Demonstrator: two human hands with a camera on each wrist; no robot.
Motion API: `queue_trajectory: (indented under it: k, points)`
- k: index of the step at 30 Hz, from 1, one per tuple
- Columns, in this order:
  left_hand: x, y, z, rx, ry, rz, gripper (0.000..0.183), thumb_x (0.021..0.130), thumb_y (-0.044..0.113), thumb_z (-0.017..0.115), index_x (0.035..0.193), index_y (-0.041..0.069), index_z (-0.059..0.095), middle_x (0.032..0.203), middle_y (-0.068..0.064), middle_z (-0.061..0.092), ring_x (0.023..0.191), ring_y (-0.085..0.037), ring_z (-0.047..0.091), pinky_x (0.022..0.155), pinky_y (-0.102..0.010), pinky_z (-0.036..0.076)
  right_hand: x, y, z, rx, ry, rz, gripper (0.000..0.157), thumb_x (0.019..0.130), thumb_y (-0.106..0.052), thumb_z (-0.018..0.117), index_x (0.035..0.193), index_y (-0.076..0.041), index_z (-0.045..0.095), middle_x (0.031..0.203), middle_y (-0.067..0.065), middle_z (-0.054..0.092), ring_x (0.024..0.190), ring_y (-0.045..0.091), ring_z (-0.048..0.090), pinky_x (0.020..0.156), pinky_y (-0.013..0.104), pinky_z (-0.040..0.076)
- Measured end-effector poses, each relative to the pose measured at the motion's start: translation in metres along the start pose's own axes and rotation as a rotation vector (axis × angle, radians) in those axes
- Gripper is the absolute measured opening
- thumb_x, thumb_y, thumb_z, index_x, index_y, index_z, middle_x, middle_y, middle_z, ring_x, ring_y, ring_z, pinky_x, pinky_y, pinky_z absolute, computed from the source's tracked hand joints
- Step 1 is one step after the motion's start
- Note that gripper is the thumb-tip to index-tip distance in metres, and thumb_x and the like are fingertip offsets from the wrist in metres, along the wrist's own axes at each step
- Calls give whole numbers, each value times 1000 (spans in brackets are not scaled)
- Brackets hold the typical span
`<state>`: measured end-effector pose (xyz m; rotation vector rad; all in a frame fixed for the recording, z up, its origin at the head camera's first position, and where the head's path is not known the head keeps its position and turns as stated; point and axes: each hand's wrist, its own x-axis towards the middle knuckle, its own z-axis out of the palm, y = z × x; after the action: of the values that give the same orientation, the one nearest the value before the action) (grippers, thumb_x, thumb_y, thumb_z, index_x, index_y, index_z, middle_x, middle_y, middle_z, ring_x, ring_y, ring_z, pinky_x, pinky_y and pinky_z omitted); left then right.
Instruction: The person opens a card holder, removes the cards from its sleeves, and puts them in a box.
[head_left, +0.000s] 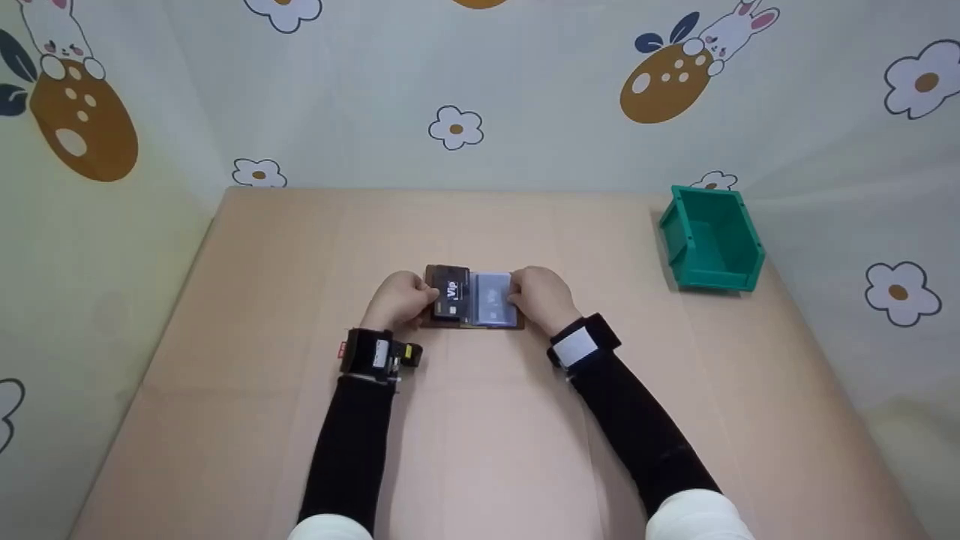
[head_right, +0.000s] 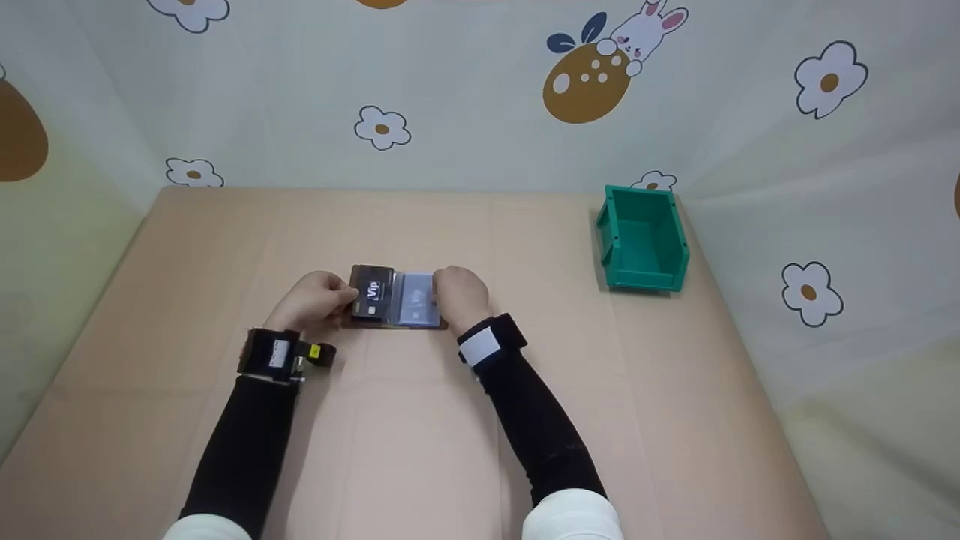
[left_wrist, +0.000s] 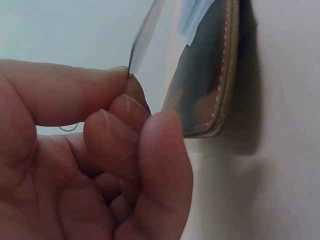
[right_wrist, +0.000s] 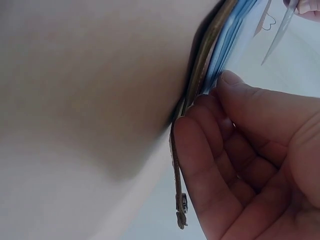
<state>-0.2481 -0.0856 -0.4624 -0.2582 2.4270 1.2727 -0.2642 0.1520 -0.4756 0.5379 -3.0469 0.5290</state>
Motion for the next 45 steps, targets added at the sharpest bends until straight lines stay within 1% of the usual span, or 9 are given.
queue_trajectory:
  k: [6,11,16,21,26,31,36,40,45]
  points:
    - [-5,3,-1,-1,1,42,19,97,19,61,94,1,61,80,-9,61,59,-18,57,60,-35,51,0,0,1,8,-1,11,12,84,-10,77,76,-6,69,83,7,70,80,25,64,75,39,51]
    - [-12,9,-2,-37,-2,89,19,97,18,61,97,-1,60,84,-8,58,67,-20,60,69,-37,54,0,2,2,17,5,5,12,84,-9,77,76,-6,69,83,6,70,80,25,65,75,39,51]
    - [-16,18,-2,-56,4,128,18,96,18,61,96,0,61,90,-9,58,67,-18,58,74,-39,54,0,3,2,23,9,20,10,84,-11,77,78,-7,70,83,6,70,79,24,65,75,39,52]
    - [-21,27,-3,-93,15,152,17,96,18,62,94,0,61,91,-10,58,65,-18,56,73,-40,54,-1,1,-1,26,-29,37,10,88,-14,74,82,-7,72,84,6,69,80,24,63,76,39,51]
    - [-27,34,-3,-121,24,182,16,95,17,63,93,2,61,89,-8,58,64,-17,56,71,-41,54,-3,4,-9,63,-76,37,10,91,-16,70,91,-7,75,91,7,72,86,25,65,83,39,50]
    - [-34,39,-2,-128,21,210,15,95,17,63,91,2,62,87,-7,58,65,-20,58,74,-47,53,-7,8,-20,151,-74,30,15,95,-17,67,99,-4,75,100,8,72,92,25,65,88,40,49]
    - [-37,43,-1,-128,24,240,16,95,17,64,88,3,63,84,-6,57,63,-19,57,75,-48,53,-13,6,-37,275,-1,19,21,100,-19,59,103,-4,73,94,10,71,85,24,66,81,40,49]
    - [-38,44,-1,-124,31,254,16,94,17,64,88,2,63,84,-6,59,63,-18,57,71,-44,54,-17,1,-48,413,17,45,23,103,-20,54,106,-5,71,92,14,70,81,29,68,74,39,50]
    - [-37,43,0,-118,50,254,17,94,19,64,88,3,64,87,-7,61,67,-21,57,61,-33,51,-20,-6,-51,549,-54,84,28,104,-26,52,108,-3,68,93,19,67,85,36,67,74,42,55]
